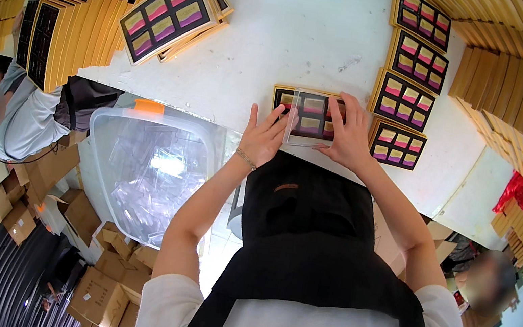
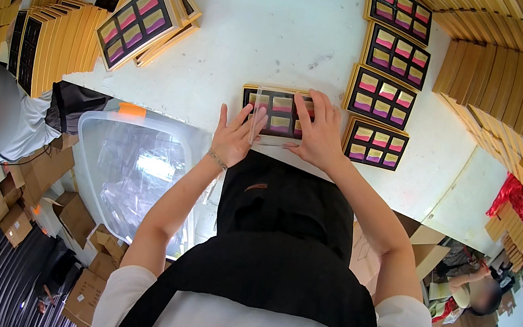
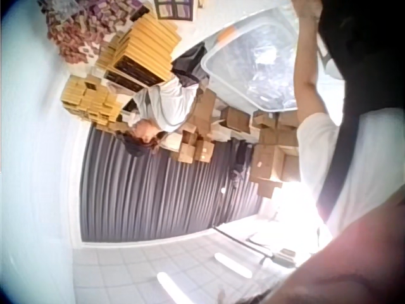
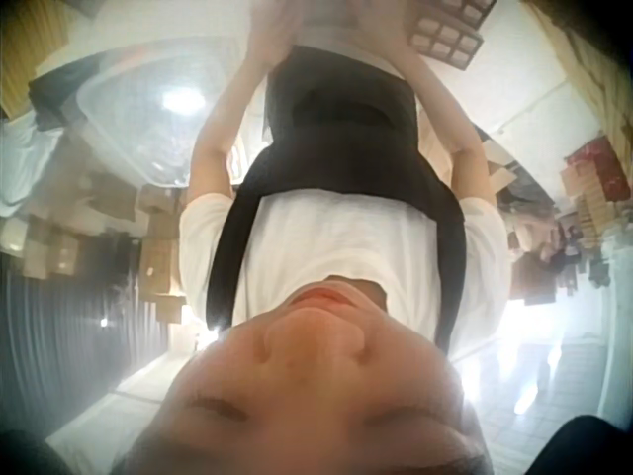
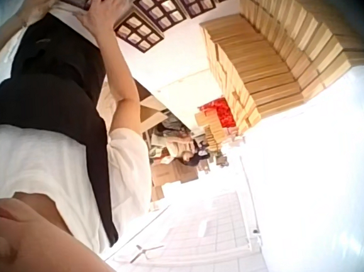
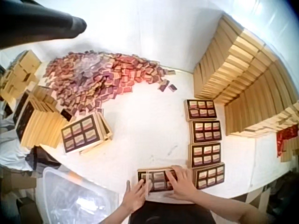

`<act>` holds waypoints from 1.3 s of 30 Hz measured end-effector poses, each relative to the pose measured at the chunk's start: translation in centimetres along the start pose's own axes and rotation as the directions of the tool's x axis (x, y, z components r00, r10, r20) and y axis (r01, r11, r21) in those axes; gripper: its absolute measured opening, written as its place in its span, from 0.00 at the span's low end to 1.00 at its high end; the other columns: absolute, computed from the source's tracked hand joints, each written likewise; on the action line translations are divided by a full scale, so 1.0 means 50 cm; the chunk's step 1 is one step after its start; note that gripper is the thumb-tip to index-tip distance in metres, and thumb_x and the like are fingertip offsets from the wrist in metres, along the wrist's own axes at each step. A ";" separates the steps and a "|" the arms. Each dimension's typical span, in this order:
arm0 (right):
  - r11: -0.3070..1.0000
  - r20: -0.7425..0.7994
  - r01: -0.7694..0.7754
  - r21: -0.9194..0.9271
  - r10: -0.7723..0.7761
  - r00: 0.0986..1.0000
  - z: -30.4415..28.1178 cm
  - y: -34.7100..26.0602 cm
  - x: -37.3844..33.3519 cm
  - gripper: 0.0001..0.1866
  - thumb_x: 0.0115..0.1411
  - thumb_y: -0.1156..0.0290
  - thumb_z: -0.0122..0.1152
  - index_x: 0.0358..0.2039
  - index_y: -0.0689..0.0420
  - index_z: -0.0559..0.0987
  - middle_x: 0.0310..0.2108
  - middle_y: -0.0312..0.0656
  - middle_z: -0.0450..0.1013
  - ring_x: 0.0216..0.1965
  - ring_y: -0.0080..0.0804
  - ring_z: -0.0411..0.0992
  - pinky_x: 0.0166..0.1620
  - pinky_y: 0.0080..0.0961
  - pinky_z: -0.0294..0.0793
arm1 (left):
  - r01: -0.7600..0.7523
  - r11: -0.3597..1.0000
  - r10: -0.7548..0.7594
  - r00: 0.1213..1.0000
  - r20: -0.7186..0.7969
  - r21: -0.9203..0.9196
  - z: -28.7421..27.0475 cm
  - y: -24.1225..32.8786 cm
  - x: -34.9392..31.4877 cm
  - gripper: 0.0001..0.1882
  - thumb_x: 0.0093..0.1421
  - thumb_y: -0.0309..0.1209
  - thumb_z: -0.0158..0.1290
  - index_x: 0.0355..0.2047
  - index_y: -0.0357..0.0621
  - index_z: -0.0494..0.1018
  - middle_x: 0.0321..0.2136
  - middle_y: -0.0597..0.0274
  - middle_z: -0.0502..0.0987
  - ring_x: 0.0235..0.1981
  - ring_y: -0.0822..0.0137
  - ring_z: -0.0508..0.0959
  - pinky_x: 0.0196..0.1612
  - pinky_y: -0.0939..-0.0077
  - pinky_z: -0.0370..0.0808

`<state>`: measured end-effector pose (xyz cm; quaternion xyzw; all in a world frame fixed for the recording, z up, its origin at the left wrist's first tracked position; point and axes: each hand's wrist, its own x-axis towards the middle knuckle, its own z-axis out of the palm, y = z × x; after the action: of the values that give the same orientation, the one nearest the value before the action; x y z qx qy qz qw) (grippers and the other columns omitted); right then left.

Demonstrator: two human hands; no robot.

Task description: The person places small, individually wrapped pink and gold chocolate pieces into the compartments of black trays. They then close the trays with lids and stack the completed boxes on the table. The process is repeated continuously with a coworker visible in the background.

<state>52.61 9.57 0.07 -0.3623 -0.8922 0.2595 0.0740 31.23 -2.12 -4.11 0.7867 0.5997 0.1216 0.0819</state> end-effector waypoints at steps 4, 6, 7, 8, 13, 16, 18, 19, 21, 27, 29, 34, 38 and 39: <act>0.998 0.048 -0.019 -0.059 0.022 0.999 0.002 -0.007 0.001 0.63 0.27 0.55 0.81 0.64 0.54 0.57 0.61 0.55 0.51 0.62 0.56 0.53 0.56 0.56 0.57 | -0.009 0.985 0.008 1.000 -0.006 -0.171 -0.012 -0.024 -0.005 0.28 0.52 0.28 0.54 0.57 0.44 0.69 0.61 0.61 0.66 0.63 0.58 0.64 0.64 0.40 0.50; 0.993 0.076 -0.036 -0.113 0.045 0.996 0.002 -0.012 0.002 0.63 0.27 0.55 0.81 0.64 0.54 0.56 0.62 0.54 0.50 0.62 0.55 0.52 0.56 0.58 0.56 | 0.061 0.953 -0.087 0.993 -0.076 -0.297 -0.013 -0.030 -0.020 0.29 0.52 0.24 0.51 0.57 0.42 0.67 0.61 0.57 0.65 0.63 0.57 0.63 0.65 0.45 0.53; 0.989 0.084 -0.045 -0.144 0.058 0.995 0.002 -0.016 0.003 0.63 0.27 0.55 0.81 0.65 0.53 0.56 0.62 0.53 0.50 0.63 0.54 0.51 0.56 0.60 0.55 | 0.127 0.920 -0.195 0.969 -0.152 -0.370 -0.008 -0.031 -0.019 0.27 0.55 0.25 0.50 0.57 0.39 0.67 0.61 0.53 0.65 0.62 0.55 0.64 0.64 0.50 0.55; 0.984 0.093 -0.055 -0.170 0.072 0.993 0.005 -0.021 0.003 0.64 0.27 0.55 0.81 0.65 0.52 0.56 0.62 0.53 0.50 0.63 0.53 0.51 0.56 0.61 0.55 | 0.186 0.876 -0.305 0.928 -0.214 -0.446 -0.009 -0.030 -0.017 0.25 0.58 0.25 0.50 0.58 0.37 0.66 0.60 0.50 0.66 0.61 0.54 0.66 0.63 0.55 0.58; 0.963 0.140 -0.051 -0.266 0.091 0.986 0.021 -0.042 0.027 0.63 0.28 0.51 0.80 0.66 0.46 0.55 0.62 0.51 0.52 0.64 0.49 0.51 0.54 0.68 0.54 | 0.425 0.245 -0.680 0.716 0.158 -0.871 -0.020 0.011 0.047 0.23 0.68 0.28 0.42 0.61 0.32 0.60 0.57 0.49 0.69 0.58 0.62 0.69 0.59 0.73 0.65; 0.962 0.153 -0.064 -0.265 0.107 0.982 0.033 -0.043 0.032 0.63 0.29 0.51 0.80 0.66 0.46 0.55 0.62 0.51 0.52 0.65 0.48 0.49 0.54 0.69 0.54 | 0.418 0.268 -0.754 0.651 0.081 -0.868 -0.003 0.034 0.064 0.22 0.67 0.27 0.43 0.60 0.36 0.63 0.53 0.47 0.73 0.53 0.59 0.75 0.54 0.72 0.70; 0.962 0.157 -0.069 -0.263 0.113 0.981 0.042 -0.040 0.032 0.63 0.29 0.49 0.79 0.66 0.46 0.54 0.63 0.51 0.51 0.65 0.49 0.49 0.54 0.69 0.53 | 0.404 0.229 -0.783 0.617 0.079 -0.885 0.006 0.038 0.068 0.21 0.66 0.26 0.46 0.59 0.37 0.65 0.51 0.49 0.75 0.51 0.61 0.76 0.52 0.73 0.72; 0.962 0.159 -0.066 -0.266 0.111 0.981 0.044 -0.038 0.033 0.63 0.29 0.48 0.79 0.66 0.47 0.54 0.63 0.51 0.51 0.65 0.49 0.48 0.54 0.69 0.53 | 0.418 0.235 -0.786 0.612 0.081 -0.878 0.007 0.037 0.068 0.21 0.65 0.26 0.46 0.59 0.37 0.65 0.51 0.49 0.75 0.51 0.61 0.76 0.51 0.73 0.72; 0.959 0.153 -0.067 -0.275 0.112 0.982 0.046 -0.037 0.033 0.64 0.30 0.46 0.78 0.66 0.48 0.54 0.63 0.51 0.50 0.65 0.50 0.48 0.54 0.69 0.52 | 0.439 0.252 -0.790 0.608 0.079 -0.863 0.007 0.037 0.071 0.21 0.65 0.25 0.46 0.58 0.38 0.66 0.50 0.49 0.76 0.50 0.62 0.77 0.51 0.73 0.73; 0.963 0.111 -0.064 -0.263 0.096 0.989 0.061 -0.046 0.040 0.61 0.30 0.40 0.75 0.65 0.49 0.57 0.65 0.49 0.49 0.65 0.49 0.48 0.53 0.73 0.50 | 0.491 0.275 -0.778 0.619 0.109 -0.827 0.001 0.037 0.067 0.22 0.66 0.22 0.44 0.60 0.33 0.62 0.55 0.47 0.71 0.56 0.61 0.72 0.56 0.73 0.68; 0.967 0.100 -0.075 -0.243 0.102 0.990 0.066 -0.041 0.036 0.60 0.30 0.39 0.74 0.64 0.47 0.59 0.65 0.47 0.51 0.66 0.46 0.49 0.53 0.74 0.48 | 0.472 0.207 -0.804 0.581 0.126 -0.857 0.014 0.038 0.064 0.23 0.65 0.21 0.43 0.61 0.33 0.60 0.57 0.47 0.69 0.58 0.60 0.71 0.57 0.73 0.68; 0.964 0.056 -0.064 -0.258 0.081 0.995 0.077 -0.037 0.035 0.58 0.31 0.39 0.72 0.63 0.47 0.61 0.65 0.46 0.51 0.65 0.44 0.49 0.52 0.72 0.50 | 0.439 0.067 -0.818 0.538 0.203 -0.896 0.031 0.035 0.053 0.23 0.65 0.20 0.45 0.60 0.33 0.62 0.56 0.49 0.70 0.56 0.64 0.72 0.57 0.73 0.69; 0.947 0.145 -0.052 -0.316 0.102 0.984 0.060 -0.041 0.043 0.55 0.32 0.45 0.73 0.62 0.48 0.61 0.62 0.46 0.54 0.63 0.45 0.51 0.50 0.71 0.53 | 0.487 0.080 -0.810 0.541 0.228 -0.870 0.029 0.028 0.054 0.22 0.64 0.21 0.47 0.59 0.33 0.63 0.54 0.51 0.72 0.54 0.64 0.73 0.56 0.73 0.69; 0.948 0.217 -0.042 -0.314 0.115 0.969 0.048 -0.043 0.056 0.55 0.31 0.50 0.74 0.62 0.48 0.61 0.59 0.45 0.56 0.61 0.46 0.53 0.48 0.69 0.56 | 0.428 -0.020 -0.819 0.511 0.260 -0.904 0.023 0.027 0.060 0.23 0.63 0.21 0.47 0.60 0.33 0.62 0.55 0.50 0.71 0.55 0.63 0.72 0.57 0.72 0.68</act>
<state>48.50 9.24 -1.02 -0.3718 -0.9089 0.1609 -0.0988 33.55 0.42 -4.57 0.1894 0.7166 0.5128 0.4331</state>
